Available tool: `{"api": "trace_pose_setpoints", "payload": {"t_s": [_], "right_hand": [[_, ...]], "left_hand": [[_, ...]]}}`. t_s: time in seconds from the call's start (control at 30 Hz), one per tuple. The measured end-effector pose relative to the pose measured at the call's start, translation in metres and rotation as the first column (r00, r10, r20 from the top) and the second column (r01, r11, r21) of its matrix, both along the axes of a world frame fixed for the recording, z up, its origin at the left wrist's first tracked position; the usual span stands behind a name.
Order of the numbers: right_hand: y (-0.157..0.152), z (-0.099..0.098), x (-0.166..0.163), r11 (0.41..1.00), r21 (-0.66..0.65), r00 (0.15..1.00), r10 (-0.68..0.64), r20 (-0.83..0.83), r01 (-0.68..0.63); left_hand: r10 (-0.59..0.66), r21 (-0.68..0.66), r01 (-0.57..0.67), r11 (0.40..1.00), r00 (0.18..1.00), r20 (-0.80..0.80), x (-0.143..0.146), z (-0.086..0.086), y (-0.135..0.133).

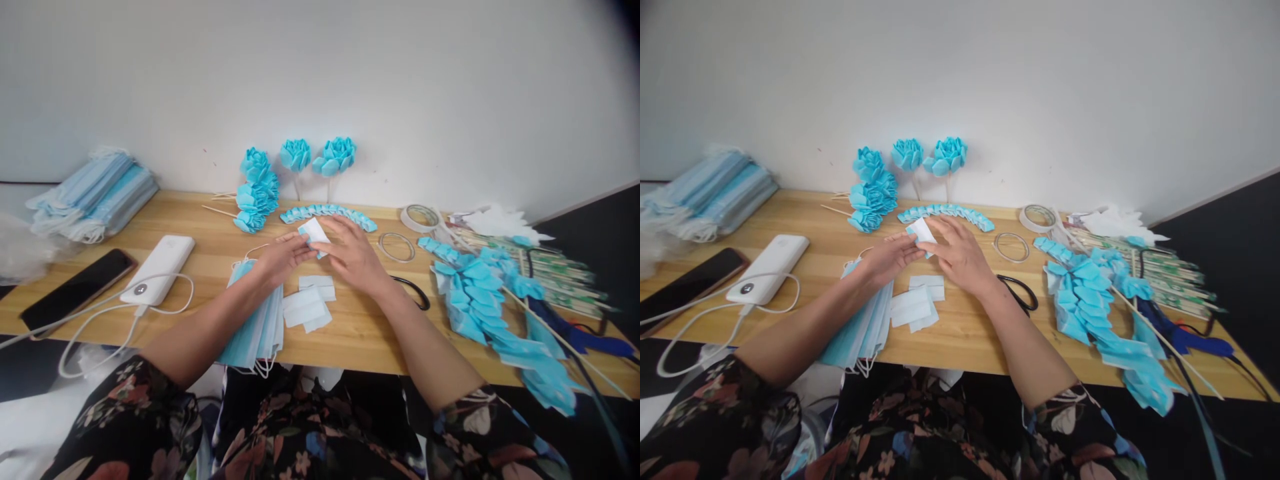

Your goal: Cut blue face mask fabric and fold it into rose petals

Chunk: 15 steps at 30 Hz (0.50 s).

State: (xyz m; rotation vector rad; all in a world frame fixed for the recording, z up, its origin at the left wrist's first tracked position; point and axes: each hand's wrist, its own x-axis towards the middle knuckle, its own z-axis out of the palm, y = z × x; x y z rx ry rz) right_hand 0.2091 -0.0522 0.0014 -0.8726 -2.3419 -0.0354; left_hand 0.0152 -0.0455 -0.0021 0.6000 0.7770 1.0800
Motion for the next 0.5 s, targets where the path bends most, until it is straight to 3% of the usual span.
{"api": "trace_pose_setpoints", "payload": {"t_s": [0.3, 0.5], "right_hand": [[0.004, -0.011, -0.002, 0.999, 0.006, 0.994, -0.033, -0.101, 0.034], [0.005, -0.014, -0.002, 0.999, -0.053, 0.976, -0.020, -0.219, 0.009]], "left_hand": [[-0.033, -0.037, 0.033, 0.999, 0.999, -0.005, 0.000, 0.000, -0.001], [-0.083, 0.054, 0.084, 0.995, 0.996, -0.027, -0.004, -0.006, 0.000]]}}
